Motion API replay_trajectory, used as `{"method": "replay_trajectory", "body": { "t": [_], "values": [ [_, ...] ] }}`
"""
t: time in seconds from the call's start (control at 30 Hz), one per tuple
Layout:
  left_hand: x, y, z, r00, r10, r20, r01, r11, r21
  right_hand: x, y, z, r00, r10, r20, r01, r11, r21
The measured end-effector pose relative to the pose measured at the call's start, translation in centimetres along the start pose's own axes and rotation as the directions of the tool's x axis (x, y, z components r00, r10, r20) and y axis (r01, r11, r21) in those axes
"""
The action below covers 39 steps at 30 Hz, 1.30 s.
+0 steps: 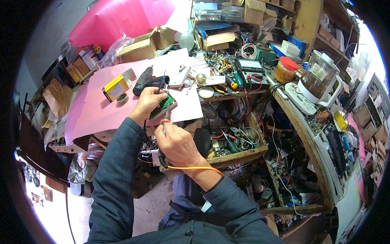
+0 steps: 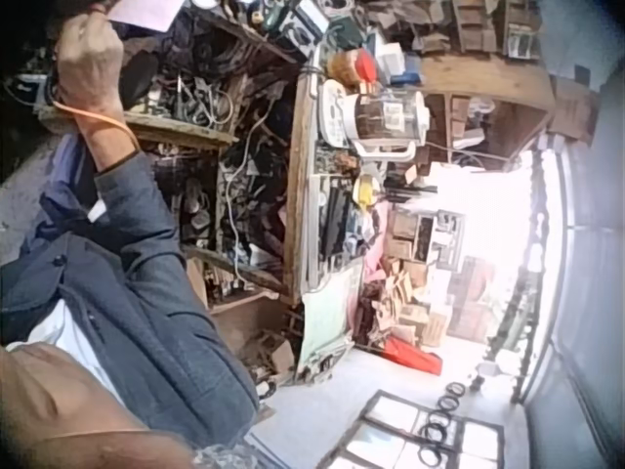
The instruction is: The person strips the insulation from a blue wire, twists the exposed strands, and applies solder to the wire end using a soldering iron and solder wire. The person then solders the prepared wire to a point on a green circuit board.
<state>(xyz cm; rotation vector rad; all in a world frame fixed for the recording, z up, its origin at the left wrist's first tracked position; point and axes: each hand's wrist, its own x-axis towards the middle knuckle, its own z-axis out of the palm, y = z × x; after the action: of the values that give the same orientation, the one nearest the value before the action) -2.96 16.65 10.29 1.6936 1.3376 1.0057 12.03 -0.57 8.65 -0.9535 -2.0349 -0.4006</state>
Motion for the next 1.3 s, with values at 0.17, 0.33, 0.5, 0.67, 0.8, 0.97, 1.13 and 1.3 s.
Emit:
{"method": "replay_trajectory", "body": {
  "t": [0.17, 0.33, 0.5, 0.67, 0.8, 0.97, 1.13, 1.3],
  "values": [
    [0.0, 0.0, -0.2, 1.0, -0.005, 0.029, 0.006, 0.999, -0.032, 0.3, -0.1, 0.1, 0.999, -0.026, 0.02, 0.026, 1.0, -0.01],
    [0.1, -0.4, -0.4, 1.0, 0.004, 0.026, -0.002, 0.997, -0.074, 0.4, -0.2, 0.6, 0.999, -0.026, 0.024, 0.026, 1.0, 0.004],
    [0.1, -0.4, -0.6, 0.999, 0.007, 0.047, -0.003, 0.996, -0.093, 0.6, -0.4, 0.5, 1.0, -0.031, 0.001, 0.031, 0.998, -0.046],
    [-0.1, -0.1, -0.5, 0.999, 0.009, 0.034, -0.006, 0.995, -0.099, 0.7, -0.2, 0.5, 0.999, -0.042, -0.015, 0.042, 0.999, -0.022],
    [-0.1, -0.2, -0.6, 0.999, -0.002, 0.036, 0.006, 0.995, -0.103, 0.5, -0.1, 0.9, 0.999, -0.036, -0.014, 0.036, 0.999, -0.024],
    [0.0, 0.2, -0.5, 1.0, -0.024, 0.007, 0.025, 0.997, -0.067, 0.2, 0.9, 0.3, 0.999, -0.027, -0.025, 0.029, 0.996, 0.086],
    [0.6, 0.5, -1.2, 1.0, -0.022, 0.007, 0.022, 0.999, 0.033, 0.7, 1.2, -1.0, 0.998, 0.024, 0.054, -0.034, 0.982, 0.185],
    [1.2, 0.8, -1.7, 0.997, -0.004, 0.082, 0.0, 0.999, 0.039, 0.8, 2.0, -1.5, 0.995, 0.022, 0.1, -0.041, 0.981, 0.19]
  ]
}}
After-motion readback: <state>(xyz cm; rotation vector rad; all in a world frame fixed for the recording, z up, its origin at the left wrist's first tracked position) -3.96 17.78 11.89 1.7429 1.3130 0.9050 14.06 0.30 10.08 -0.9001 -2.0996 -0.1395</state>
